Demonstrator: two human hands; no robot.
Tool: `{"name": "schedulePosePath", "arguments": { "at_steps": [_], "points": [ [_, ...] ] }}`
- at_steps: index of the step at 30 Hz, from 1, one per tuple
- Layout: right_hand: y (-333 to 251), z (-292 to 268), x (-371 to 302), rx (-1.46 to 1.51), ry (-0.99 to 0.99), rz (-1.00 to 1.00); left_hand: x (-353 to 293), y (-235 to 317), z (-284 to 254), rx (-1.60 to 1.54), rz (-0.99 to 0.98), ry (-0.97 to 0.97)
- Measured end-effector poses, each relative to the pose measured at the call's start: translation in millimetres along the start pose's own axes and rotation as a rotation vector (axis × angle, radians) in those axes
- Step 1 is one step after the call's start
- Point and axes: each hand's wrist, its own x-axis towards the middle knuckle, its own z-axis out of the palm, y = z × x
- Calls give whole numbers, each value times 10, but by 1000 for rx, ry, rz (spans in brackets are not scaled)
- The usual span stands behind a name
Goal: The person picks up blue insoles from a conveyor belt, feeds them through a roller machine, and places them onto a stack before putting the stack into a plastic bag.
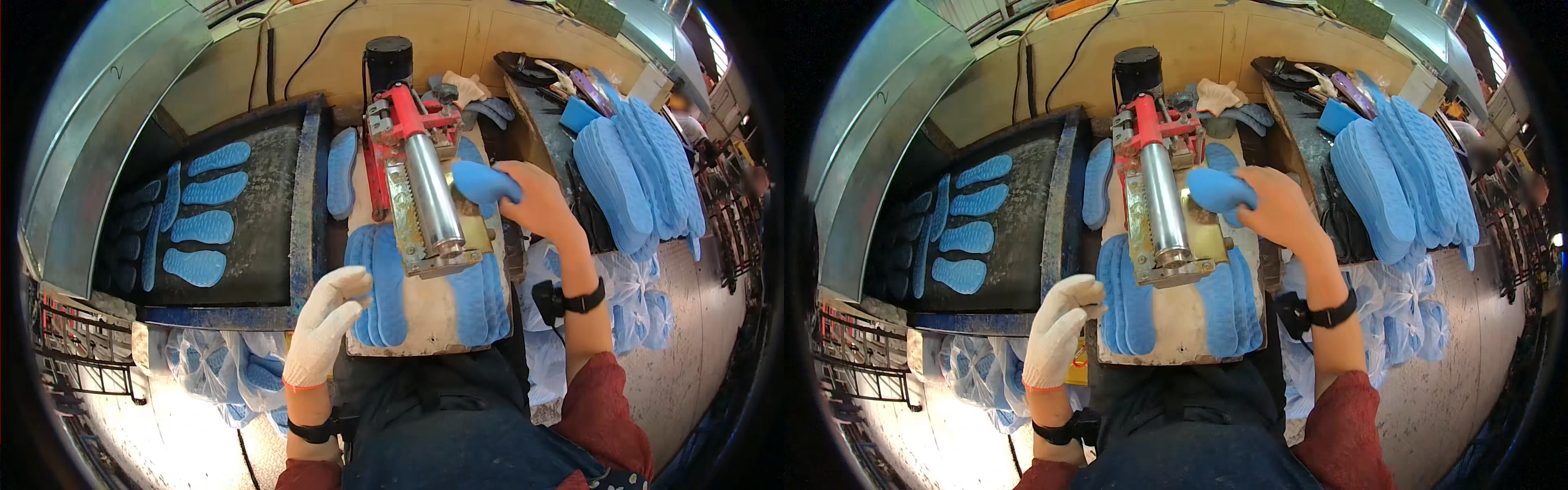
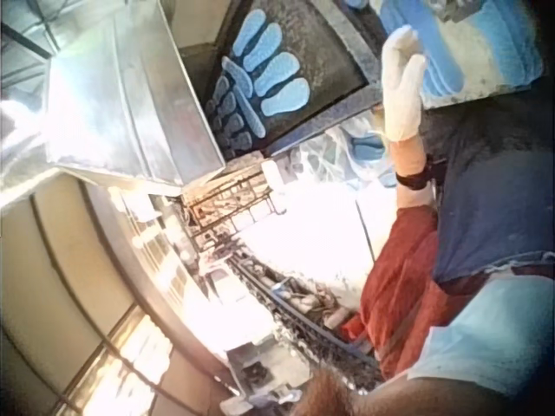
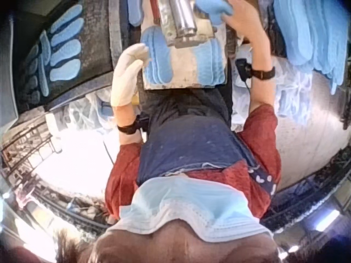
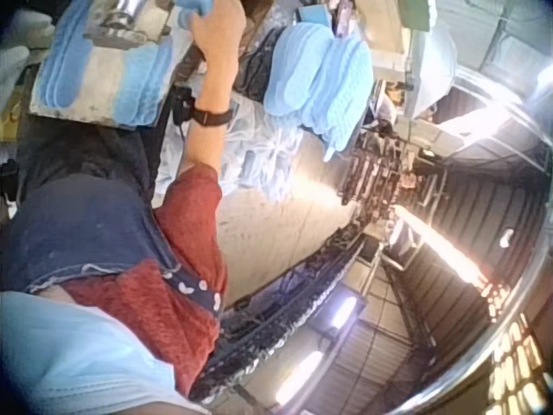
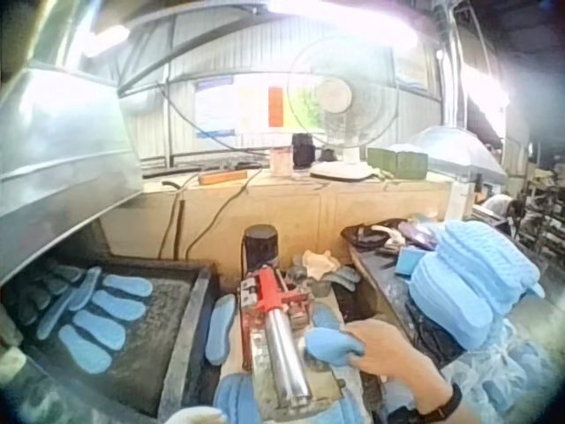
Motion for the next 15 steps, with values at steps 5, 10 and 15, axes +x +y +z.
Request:
{"name": "schedulePosePath", "arguments": {
  "at_steps": [5,10,15],
  "points": [
    [-244,41,185,141,-66,-264,554,96,351,-49,462,-43],
    [-7,138,-245,976,409,218,1146,22,566,48,590,54],
    [288,329,-1289,1251,266,495,1307,-482,55,224,481,52]
  ]
}}
